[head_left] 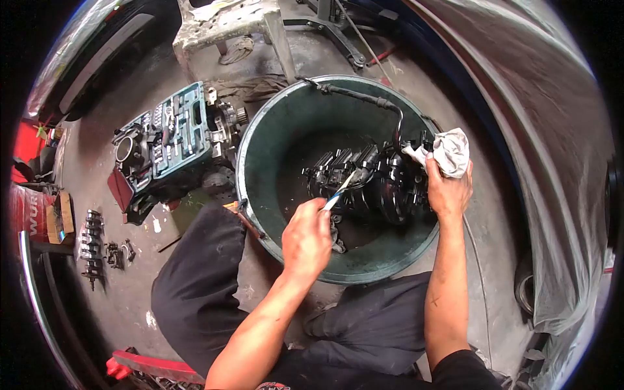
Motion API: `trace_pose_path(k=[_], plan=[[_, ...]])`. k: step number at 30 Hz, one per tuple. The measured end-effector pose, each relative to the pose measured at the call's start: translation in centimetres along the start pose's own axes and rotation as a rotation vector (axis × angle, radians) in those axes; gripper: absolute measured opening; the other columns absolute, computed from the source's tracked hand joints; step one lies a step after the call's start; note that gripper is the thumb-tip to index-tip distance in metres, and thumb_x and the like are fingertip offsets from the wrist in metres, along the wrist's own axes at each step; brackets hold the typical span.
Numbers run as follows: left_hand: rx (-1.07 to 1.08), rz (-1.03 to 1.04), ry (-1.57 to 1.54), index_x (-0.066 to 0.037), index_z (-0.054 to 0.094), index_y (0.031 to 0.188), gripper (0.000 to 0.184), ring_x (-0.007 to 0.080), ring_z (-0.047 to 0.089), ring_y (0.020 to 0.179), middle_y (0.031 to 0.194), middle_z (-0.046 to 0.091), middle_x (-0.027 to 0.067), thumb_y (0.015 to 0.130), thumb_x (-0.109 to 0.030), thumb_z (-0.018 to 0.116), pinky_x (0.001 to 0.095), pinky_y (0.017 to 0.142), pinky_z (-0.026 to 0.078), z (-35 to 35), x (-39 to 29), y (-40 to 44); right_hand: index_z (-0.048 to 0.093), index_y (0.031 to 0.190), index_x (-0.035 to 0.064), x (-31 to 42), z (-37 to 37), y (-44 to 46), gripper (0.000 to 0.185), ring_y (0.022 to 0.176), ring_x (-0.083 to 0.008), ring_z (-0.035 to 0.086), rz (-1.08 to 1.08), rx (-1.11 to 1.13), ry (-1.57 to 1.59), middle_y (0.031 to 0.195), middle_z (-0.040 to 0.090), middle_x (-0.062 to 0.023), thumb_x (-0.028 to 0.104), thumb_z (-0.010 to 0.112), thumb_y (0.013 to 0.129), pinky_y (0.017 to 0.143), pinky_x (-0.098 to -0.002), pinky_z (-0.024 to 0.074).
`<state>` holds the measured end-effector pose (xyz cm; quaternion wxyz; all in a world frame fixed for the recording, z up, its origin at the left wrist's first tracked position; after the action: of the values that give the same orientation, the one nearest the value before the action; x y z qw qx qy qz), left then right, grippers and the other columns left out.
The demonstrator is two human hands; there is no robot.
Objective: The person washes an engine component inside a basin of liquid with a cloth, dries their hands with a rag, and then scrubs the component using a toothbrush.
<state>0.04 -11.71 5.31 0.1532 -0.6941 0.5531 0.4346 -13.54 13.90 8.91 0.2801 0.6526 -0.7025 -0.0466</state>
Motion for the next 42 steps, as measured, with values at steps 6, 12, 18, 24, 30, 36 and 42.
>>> trace_pose_path(k=[6, 12, 18, 24, 30, 36, 42], plan=[[0.342, 0.387, 0.299, -0.006, 0.066, 0.09, 0.011, 0.033, 0.067, 0.069, 0.073, 0.065, 0.0126, 0.081, -0.011, 0.063, 0.0455, 0.063, 0.055, 2.1, -1.1, 5.0, 0.062, 0.128, 0.0147, 0.5, 0.0, 0.0, 0.054, 0.123, -0.0377, 0.052, 0.015, 0.013, -0.037, 0.133, 0.058, -0.0144, 0.049, 0.064, 0.087, 0.105, -0.0451, 0.0411], [0.469, 0.617, 0.272, -0.007, 0.068, 0.096, 0.023, 0.0298, 0.065, 0.086, 0.083, 0.064, 0.0113, 0.074, -0.005, 0.062, 0.0409, 0.073, 0.055, 2.5, -0.7, 6.3, 0.056, 0.131, 0.0093, -0.5, 0.4, -0.7, 0.065, 0.116, -0.0381, 0.056, 0.045, -0.016, -0.001, 0.129, 0.056, -0.0145, 0.047, 0.071, 0.081, 0.098, -0.0469, 0.0447], [0.716, 0.57, 0.442, -0.009, 0.07, 0.094, 0.022, 0.0319, 0.07, 0.078, 0.08, 0.069, 0.0138, 0.074, -0.007, 0.061, 0.0443, 0.069, 0.056, 0.8, -0.5, 10.3, 0.056, 0.13, 0.0071, -0.7, -0.2, -1.3, 0.064, 0.118, -0.0373, 0.055, 0.019, -0.022, 0.066, 0.13, 0.056, -0.0151, 0.043, 0.073, 0.08, 0.1, -0.0459, 0.0434], [0.338, 0.514, 0.37, -0.008, 0.066, 0.085, 0.011, 0.0311, 0.067, 0.067, 0.067, 0.062, 0.012, 0.077, -0.013, 0.062, 0.0441, 0.06, 0.054, 2.1, -3.2, 7.4, 0.059, 0.126, 0.007, -0.8, -1.0, -2.0, 0.057, 0.119, -0.0358, 0.056, 0.02, -0.012, 0.094, 0.127, 0.057, -0.0158, 0.039, 0.074, 0.081, 0.099, -0.0443, 0.044], [0.458, 0.468, 0.269, -0.008, 0.066, 0.093, 0.015, 0.0325, 0.07, 0.069, 0.076, 0.067, 0.0173, 0.084, -0.011, 0.054, 0.0442, 0.063, 0.056, 7.7, -1.1, 7.8, 0.063, 0.12, 0.006, -0.4, -1.2, -1.9, 0.049, 0.111, -0.0364, 0.06, 0.002, -0.045, 0.153, 0.116, 0.063, -0.0176, 0.034, 0.075, 0.082, 0.094, -0.044, 0.0468], [0.347, 0.454, 0.284, -0.007, 0.064, 0.09, 0.013, 0.0341, 0.069, 0.066, 0.073, 0.065, 0.0178, 0.078, -0.01, 0.058, 0.0466, 0.061, 0.056, 7.8, 0.5, 8.4, 0.065, 0.119, 0.0053, -0.1, -0.9, -1.8, 0.044, 0.112, -0.0354, 0.058, -0.019, -0.033, 0.158, 0.119, 0.061, -0.0171, 0.03, 0.073, 0.083, 0.096, -0.0439, 0.0452], [0.348, 0.459, 0.216, -0.008, 0.062, 0.086, 0.014, 0.0355, 0.067, 0.063, 0.068, 0.063, 0.0161, 0.073, -0.006, 0.06, 0.0476, 0.058, 0.054, 6.1, 0.7, 7.0, 0.064, 0.121, 0.0059, -0.7, -0.8, -1.9, 0.045, 0.112, -0.0361, 0.057, -0.143, -0.058, 0.086, 0.12, 0.06, -0.0166, 0.032, 0.072, 0.084, 0.097, -0.0453, 0.0441]])
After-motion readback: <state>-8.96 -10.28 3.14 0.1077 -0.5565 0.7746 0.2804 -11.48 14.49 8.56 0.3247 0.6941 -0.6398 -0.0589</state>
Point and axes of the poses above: each hand's wrist, its own y-axis towards the middle knuckle, its own z-axis out of the palm, x = y × z, the point moved 3 cm from there along y, towards the middle knuckle
